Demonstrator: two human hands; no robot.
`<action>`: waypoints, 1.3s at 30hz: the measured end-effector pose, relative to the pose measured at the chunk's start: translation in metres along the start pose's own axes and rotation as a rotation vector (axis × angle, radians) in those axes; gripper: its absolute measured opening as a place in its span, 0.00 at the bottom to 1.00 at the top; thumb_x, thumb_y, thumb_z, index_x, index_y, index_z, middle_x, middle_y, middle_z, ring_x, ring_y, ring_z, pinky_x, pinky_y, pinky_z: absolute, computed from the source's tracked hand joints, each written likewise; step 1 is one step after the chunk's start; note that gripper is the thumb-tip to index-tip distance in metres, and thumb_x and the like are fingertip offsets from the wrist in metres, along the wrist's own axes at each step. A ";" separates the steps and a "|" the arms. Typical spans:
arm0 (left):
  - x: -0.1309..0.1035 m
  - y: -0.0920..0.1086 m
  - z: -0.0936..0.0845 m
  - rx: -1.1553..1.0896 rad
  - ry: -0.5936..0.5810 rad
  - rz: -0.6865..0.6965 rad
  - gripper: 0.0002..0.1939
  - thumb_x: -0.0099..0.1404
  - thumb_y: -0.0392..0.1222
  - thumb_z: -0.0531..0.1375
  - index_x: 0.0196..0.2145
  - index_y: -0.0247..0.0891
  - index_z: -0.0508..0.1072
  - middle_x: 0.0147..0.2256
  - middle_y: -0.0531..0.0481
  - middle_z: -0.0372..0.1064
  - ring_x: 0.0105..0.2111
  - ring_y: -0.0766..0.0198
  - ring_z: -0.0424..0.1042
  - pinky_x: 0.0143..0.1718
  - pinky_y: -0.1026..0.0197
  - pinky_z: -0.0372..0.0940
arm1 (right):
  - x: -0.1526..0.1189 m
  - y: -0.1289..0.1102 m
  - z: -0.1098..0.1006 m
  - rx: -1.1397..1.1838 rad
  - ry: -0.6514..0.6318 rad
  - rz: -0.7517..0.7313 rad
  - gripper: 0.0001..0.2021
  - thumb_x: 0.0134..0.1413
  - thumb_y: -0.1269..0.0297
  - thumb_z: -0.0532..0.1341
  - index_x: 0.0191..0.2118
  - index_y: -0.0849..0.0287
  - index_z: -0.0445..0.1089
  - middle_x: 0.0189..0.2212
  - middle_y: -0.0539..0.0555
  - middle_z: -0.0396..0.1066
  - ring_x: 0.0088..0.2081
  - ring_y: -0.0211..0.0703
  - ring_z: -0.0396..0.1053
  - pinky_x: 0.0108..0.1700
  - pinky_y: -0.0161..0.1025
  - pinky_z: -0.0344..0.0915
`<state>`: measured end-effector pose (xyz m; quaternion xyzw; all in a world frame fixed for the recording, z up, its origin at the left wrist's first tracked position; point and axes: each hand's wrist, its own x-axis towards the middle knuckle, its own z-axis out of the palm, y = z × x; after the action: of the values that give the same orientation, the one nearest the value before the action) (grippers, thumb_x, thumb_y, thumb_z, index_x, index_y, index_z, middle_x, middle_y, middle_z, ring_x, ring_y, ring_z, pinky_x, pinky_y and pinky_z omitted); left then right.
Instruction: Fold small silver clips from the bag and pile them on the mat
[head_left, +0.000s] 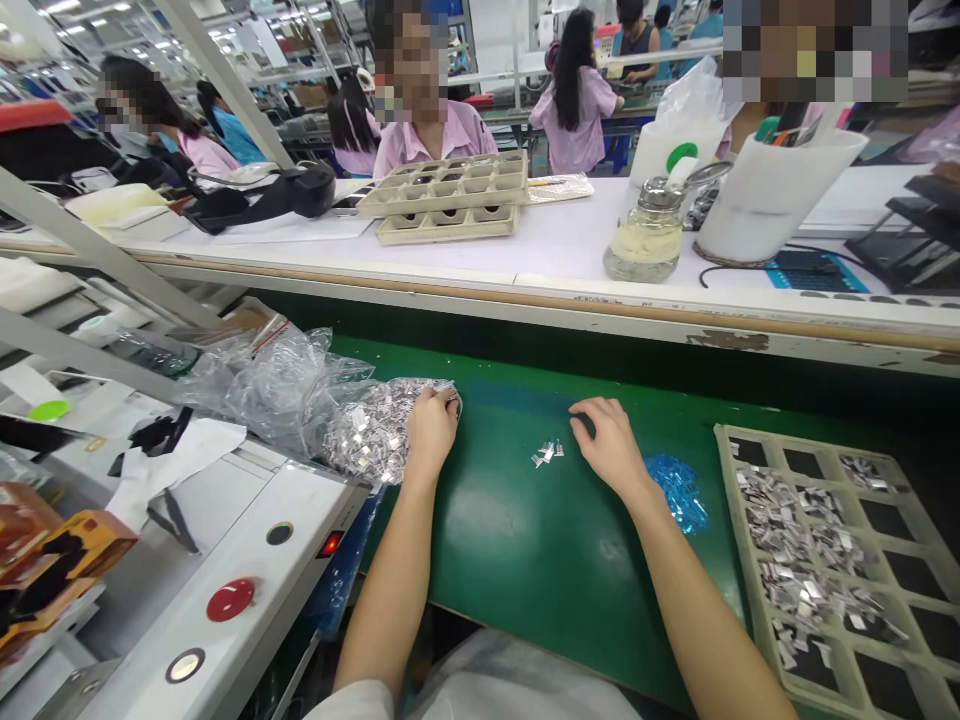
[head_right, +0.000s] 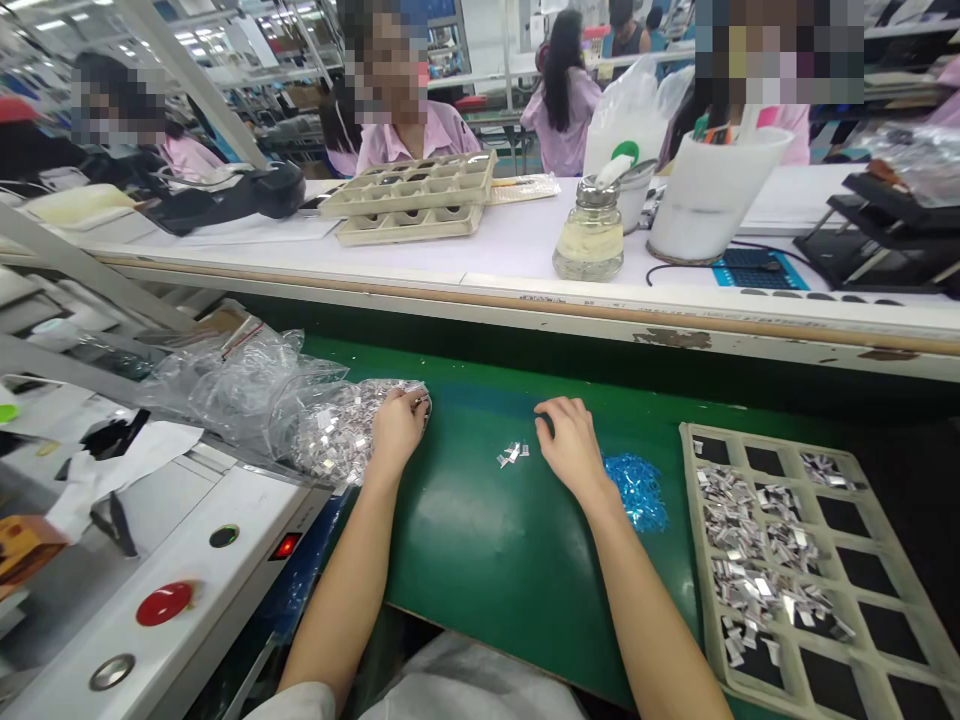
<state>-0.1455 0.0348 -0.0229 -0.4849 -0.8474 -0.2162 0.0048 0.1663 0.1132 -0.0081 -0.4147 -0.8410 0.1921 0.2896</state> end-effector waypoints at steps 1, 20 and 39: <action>0.001 -0.001 0.001 -0.008 0.000 -0.005 0.16 0.72 0.41 0.56 0.50 0.40 0.82 0.47 0.36 0.74 0.43 0.47 0.76 0.41 0.54 0.67 | 0.001 0.005 -0.003 -0.026 0.056 0.029 0.11 0.68 0.66 0.55 0.47 0.56 0.75 0.47 0.59 0.76 0.51 0.58 0.67 0.54 0.55 0.64; -0.010 0.016 -0.022 -0.746 0.031 -0.116 0.15 0.61 0.47 0.65 0.42 0.37 0.82 0.34 0.46 0.81 0.33 0.55 0.81 0.43 0.54 0.76 | -0.001 0.046 -0.004 -0.175 0.058 0.192 0.18 0.68 0.68 0.54 0.56 0.61 0.75 0.48 0.65 0.69 0.53 0.64 0.62 0.58 0.60 0.65; -0.042 0.070 -0.014 -1.015 -0.391 -0.029 0.19 0.56 0.57 0.73 0.36 0.40 0.82 0.36 0.41 0.83 0.38 0.46 0.84 0.47 0.47 0.79 | -0.004 0.042 -0.008 -0.120 0.118 0.254 0.09 0.65 0.71 0.56 0.43 0.56 0.74 0.43 0.61 0.71 0.49 0.57 0.66 0.54 0.53 0.68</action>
<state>-0.0685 0.0256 0.0057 -0.4459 -0.6284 -0.5039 -0.3905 0.1980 0.1348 -0.0274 -0.5449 -0.7733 0.1518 0.2863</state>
